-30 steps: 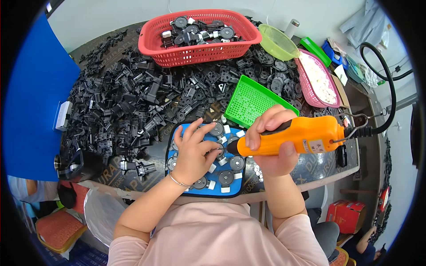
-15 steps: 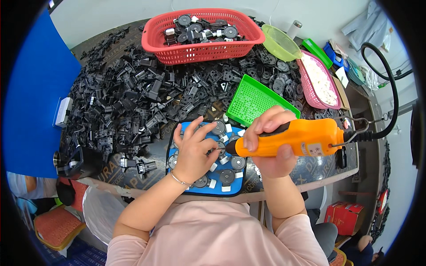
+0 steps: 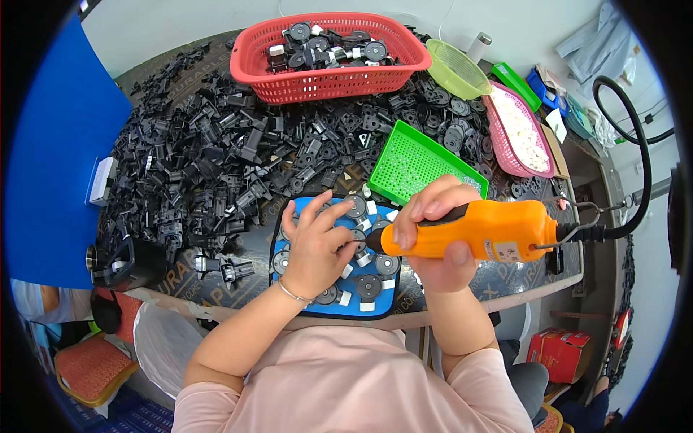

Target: Assembling small circular components onto a blue base using an electric screwdriver.

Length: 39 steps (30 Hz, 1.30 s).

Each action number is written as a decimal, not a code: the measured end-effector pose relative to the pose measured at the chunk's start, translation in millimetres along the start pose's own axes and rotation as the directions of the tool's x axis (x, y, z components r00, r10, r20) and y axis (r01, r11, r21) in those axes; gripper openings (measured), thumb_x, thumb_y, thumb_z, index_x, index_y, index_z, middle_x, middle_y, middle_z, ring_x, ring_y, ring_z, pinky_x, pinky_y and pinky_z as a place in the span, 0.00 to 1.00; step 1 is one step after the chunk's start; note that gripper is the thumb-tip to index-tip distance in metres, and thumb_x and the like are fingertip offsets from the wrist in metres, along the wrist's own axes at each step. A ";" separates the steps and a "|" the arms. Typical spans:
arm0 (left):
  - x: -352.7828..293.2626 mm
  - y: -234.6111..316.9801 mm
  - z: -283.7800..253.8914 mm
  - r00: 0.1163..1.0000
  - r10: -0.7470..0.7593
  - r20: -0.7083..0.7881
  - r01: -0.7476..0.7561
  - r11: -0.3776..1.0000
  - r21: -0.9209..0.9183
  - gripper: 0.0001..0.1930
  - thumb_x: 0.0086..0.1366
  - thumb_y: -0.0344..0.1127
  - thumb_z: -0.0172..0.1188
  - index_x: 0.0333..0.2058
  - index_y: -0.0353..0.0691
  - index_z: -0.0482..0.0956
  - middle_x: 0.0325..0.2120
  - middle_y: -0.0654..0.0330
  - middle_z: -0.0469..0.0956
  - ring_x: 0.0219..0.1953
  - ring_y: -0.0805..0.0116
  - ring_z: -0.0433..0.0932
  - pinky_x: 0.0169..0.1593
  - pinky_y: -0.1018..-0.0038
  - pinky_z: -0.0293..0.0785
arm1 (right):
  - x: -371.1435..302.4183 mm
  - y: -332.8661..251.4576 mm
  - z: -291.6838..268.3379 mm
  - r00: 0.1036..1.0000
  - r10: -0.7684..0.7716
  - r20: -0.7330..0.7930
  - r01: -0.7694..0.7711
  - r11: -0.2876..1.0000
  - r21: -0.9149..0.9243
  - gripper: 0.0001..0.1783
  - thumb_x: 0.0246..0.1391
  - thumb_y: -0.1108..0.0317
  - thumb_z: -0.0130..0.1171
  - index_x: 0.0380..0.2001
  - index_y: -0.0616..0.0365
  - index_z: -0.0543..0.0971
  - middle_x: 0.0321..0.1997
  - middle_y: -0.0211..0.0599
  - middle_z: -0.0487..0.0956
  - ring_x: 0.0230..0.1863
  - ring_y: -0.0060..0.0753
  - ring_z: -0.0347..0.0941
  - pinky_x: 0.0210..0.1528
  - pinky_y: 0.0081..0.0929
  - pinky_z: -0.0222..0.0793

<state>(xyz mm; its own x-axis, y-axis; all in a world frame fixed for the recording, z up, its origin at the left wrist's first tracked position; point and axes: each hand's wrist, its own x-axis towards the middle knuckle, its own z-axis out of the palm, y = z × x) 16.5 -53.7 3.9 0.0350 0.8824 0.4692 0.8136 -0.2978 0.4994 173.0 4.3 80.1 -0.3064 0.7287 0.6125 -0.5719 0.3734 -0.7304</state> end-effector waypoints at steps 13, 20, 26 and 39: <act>-2.6 0.1 2.5 0.978 -0.151 0.141 0.134 0.983 0.123 0.21 0.35 0.47 0.74 0.31 0.48 0.84 0.56 0.59 0.67 0.63 0.56 0.57 0.63 0.48 0.38 | -0.6 23.2 -5.8 0.998 0.058 -0.016 -0.059 0.997 -0.058 0.23 0.52 0.53 0.62 0.35 0.64 0.69 0.35 0.41 0.67 0.24 0.30 0.71 0.28 0.25 0.70; -1.7 -3.2 8.6 0.973 -0.134 0.190 0.105 0.982 0.156 0.22 0.34 0.47 0.74 0.31 0.48 0.84 0.57 0.61 0.67 0.63 0.55 0.56 0.63 0.46 0.38 | -4.6 45.1 -10.8 0.997 0.075 -0.007 -0.075 0.977 -0.199 0.19 0.51 0.60 0.62 0.34 0.64 0.69 0.33 0.40 0.67 0.25 0.29 0.71 0.28 0.23 0.69; 1.1 -7.7 14.7 0.961 -0.149 0.234 0.116 0.982 0.149 0.21 0.37 0.44 0.73 0.34 0.47 0.83 0.56 0.64 0.67 0.63 0.56 0.56 0.63 0.47 0.38 | -6.2 55.6 -9.4 0.995 0.085 0.047 -0.079 0.990 -0.114 0.16 0.51 0.62 0.61 0.34 0.63 0.69 0.33 0.38 0.67 0.25 0.25 0.71 0.28 0.21 0.68; 0.8 -3.1 11.0 0.956 -0.167 0.242 0.153 0.985 0.073 0.19 0.36 0.43 0.74 0.27 0.41 0.83 0.58 0.57 0.66 0.65 0.53 0.53 0.62 0.43 0.37 | 31.8 -4.2 -50.9 0.988 -0.144 -0.063 0.141 0.988 -0.058 0.20 0.52 0.57 0.60 0.35 0.64 0.69 0.32 0.41 0.68 0.24 0.31 0.71 0.27 0.26 0.70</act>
<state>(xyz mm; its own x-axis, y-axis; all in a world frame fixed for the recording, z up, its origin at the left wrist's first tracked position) 20.4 -48.1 -5.3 0.0384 0.9813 0.1888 0.8493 -0.1316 0.5112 204.3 55.2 87.3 -0.1721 0.7019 0.6912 -0.5639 0.5051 -0.6533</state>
